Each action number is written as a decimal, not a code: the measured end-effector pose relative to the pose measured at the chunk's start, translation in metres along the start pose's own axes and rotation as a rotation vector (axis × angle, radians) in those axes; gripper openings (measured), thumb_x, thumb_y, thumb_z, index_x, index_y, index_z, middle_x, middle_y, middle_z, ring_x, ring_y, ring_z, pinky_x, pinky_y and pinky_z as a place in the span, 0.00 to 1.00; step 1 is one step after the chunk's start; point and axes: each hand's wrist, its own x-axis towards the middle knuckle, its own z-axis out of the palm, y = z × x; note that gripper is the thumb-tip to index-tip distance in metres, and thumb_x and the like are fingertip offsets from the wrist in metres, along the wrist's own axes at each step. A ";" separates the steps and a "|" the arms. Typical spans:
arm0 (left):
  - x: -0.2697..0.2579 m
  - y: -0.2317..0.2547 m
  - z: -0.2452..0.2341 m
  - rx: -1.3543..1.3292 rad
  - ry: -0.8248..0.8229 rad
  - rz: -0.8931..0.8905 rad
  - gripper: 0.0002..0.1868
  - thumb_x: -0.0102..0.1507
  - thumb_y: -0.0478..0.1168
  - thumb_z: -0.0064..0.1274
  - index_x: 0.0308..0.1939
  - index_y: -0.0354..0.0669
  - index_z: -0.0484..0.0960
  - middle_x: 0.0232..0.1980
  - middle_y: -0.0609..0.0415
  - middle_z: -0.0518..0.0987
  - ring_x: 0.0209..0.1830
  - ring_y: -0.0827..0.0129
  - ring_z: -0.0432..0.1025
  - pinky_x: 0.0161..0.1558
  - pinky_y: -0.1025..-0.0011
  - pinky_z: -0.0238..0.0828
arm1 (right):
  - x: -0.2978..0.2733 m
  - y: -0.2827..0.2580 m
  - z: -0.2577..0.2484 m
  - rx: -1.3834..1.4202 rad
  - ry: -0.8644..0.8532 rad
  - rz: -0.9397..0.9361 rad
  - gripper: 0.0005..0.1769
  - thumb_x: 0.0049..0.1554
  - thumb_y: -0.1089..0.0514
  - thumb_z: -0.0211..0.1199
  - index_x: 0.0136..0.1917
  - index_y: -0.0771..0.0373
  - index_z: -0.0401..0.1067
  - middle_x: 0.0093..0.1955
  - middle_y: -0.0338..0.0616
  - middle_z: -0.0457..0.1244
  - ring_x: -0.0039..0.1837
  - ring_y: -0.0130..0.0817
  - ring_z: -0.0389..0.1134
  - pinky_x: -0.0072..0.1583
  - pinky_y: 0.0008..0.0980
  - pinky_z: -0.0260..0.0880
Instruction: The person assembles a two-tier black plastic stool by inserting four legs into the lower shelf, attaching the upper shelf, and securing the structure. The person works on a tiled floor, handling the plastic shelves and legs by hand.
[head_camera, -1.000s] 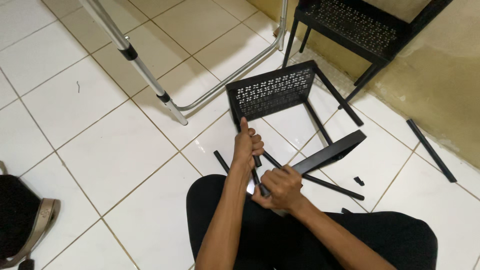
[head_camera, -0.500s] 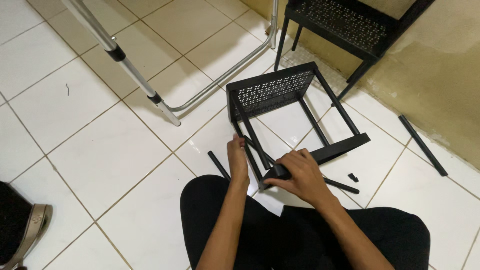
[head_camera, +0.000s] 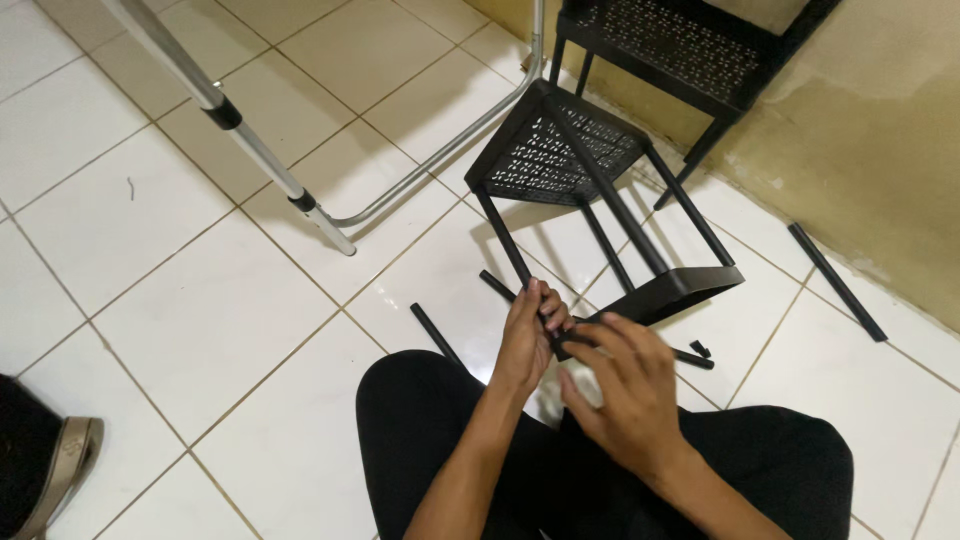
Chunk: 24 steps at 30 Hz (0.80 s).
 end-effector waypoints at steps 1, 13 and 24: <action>-0.008 -0.002 0.012 -0.056 -0.063 -0.001 0.15 0.73 0.52 0.43 0.41 0.47 0.69 0.32 0.61 0.64 0.30 0.75 0.60 0.37 0.75 0.62 | 0.000 -0.006 -0.003 -0.023 -0.125 -0.019 0.29 0.45 0.52 0.72 0.57 0.66 0.71 0.63 0.53 0.62 0.68 0.51 0.61 0.69 0.49 0.56; -0.042 0.021 0.076 -0.081 0.033 0.034 0.25 0.74 0.60 0.41 0.28 0.52 0.61 0.23 0.64 0.57 0.21 0.78 0.55 0.31 0.78 0.60 | 0.020 0.027 -0.019 -0.094 -0.309 -0.261 0.17 0.45 0.51 0.72 0.40 0.64 0.71 0.36 0.44 0.63 0.42 0.40 0.65 0.49 0.41 0.64; -0.017 0.053 0.118 -0.067 -0.042 -0.035 0.23 0.73 0.63 0.41 0.34 0.50 0.67 0.21 0.67 0.58 0.19 0.80 0.56 0.28 0.73 0.61 | 0.021 0.033 -0.012 0.184 0.137 -0.227 0.13 0.44 0.57 0.65 0.29 0.59 0.61 0.28 0.42 0.55 0.31 0.40 0.58 0.39 0.37 0.57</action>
